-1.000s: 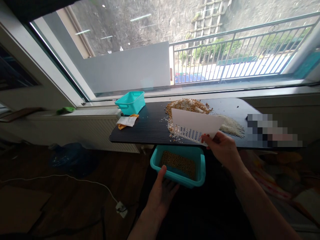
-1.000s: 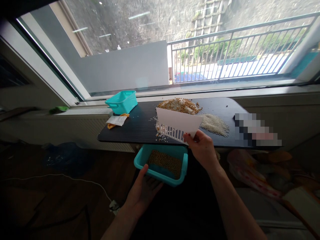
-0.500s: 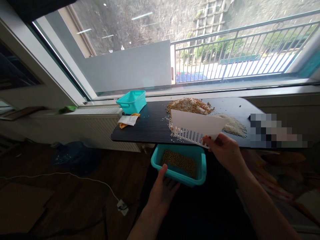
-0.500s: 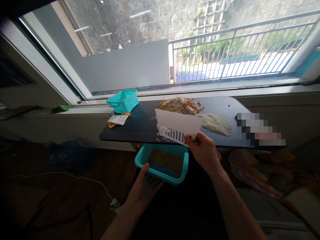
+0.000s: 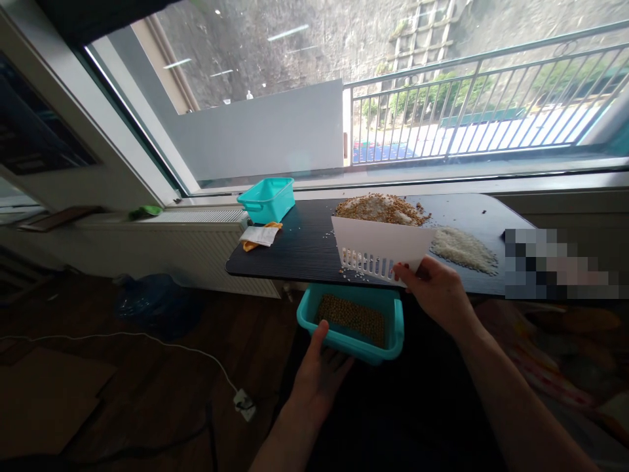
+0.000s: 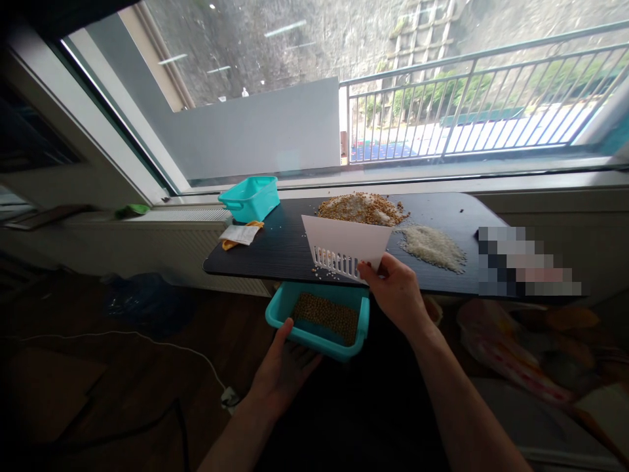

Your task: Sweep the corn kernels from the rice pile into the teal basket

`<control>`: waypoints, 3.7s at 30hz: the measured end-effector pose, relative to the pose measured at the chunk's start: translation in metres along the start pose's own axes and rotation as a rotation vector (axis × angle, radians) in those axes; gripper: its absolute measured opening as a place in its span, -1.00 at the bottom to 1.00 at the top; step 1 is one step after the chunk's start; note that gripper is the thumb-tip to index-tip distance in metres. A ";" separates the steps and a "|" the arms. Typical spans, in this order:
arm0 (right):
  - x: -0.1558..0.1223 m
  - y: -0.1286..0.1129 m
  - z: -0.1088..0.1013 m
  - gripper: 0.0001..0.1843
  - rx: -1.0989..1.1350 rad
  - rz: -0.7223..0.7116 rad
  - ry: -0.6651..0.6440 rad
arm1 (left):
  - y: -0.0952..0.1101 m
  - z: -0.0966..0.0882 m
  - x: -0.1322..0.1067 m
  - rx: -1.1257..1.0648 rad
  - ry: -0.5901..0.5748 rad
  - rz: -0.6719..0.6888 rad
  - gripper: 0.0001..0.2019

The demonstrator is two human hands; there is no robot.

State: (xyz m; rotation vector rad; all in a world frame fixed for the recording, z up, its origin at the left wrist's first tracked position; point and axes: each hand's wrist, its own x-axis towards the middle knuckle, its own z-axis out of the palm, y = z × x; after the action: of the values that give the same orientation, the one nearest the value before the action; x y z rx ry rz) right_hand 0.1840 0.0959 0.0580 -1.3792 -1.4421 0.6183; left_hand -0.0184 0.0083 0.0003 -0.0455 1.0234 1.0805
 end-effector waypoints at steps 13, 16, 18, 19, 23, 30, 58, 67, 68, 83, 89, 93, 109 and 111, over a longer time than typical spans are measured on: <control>-0.010 -0.006 0.004 -0.68 0.069 0.044 -0.137 | 0.004 -0.003 -0.002 -0.007 -0.012 0.033 -0.50; -0.013 -0.006 -0.004 -0.69 0.057 0.135 0.048 | 0.004 -0.003 -0.002 -0.021 -0.020 0.046 -0.50; -0.014 -0.004 -0.008 -0.68 0.037 0.198 0.167 | 0.002 -0.003 -0.001 -0.035 -0.019 0.035 -0.49; -0.015 -0.003 -0.009 -0.67 0.032 0.205 0.182 | 0.002 -0.002 -0.001 -0.039 -0.022 0.033 -0.50; -0.024 -0.003 -0.002 -0.69 0.053 0.208 0.089 | -0.001 0.000 -0.001 -0.056 -0.040 0.032 -0.55; -0.037 -0.001 0.030 -0.76 0.206 0.246 -0.007 | -0.004 -0.001 -0.001 -0.036 -0.025 0.008 -0.54; 0.002 0.022 -0.031 -0.71 -0.120 0.112 0.120 | -0.013 0.009 -0.008 0.027 -0.090 -0.035 -0.48; -0.018 0.013 -0.054 -0.68 -0.100 0.117 -0.035 | -0.014 0.008 -0.008 0.040 -0.080 -0.041 -0.48; -0.018 0.011 -0.055 -0.68 -0.080 0.122 -0.015 | -0.014 0.008 -0.008 0.038 -0.081 -0.038 -0.47; 0.016 0.017 -0.016 -0.65 -0.243 -0.063 0.012 | -0.007 0.002 -0.001 -0.007 -0.030 -0.028 -0.50; 0.012 0.011 -0.023 -0.66 -0.229 -0.067 -0.017 | -0.005 0.002 0.000 0.009 -0.020 -0.014 -0.50; 0.014 0.015 -0.021 -0.66 -0.253 -0.074 0.020 | -0.004 0.003 -0.003 0.014 -0.023 -0.019 -0.51; 0.014 0.015 -0.021 -0.70 -0.258 -0.060 -0.026 | -0.002 0.002 -0.001 0.003 -0.018 -0.017 -0.50; 0.013 0.017 -0.022 -0.70 -0.250 -0.071 -0.042 | -0.002 0.002 -0.001 0.003 -0.019 -0.019 -0.51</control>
State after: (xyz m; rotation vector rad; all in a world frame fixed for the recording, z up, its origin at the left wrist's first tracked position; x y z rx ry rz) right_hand 0.2126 0.1062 0.0551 -1.5068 -1.6376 0.4334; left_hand -0.0158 0.0077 0.0008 -0.0424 1.0059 1.0604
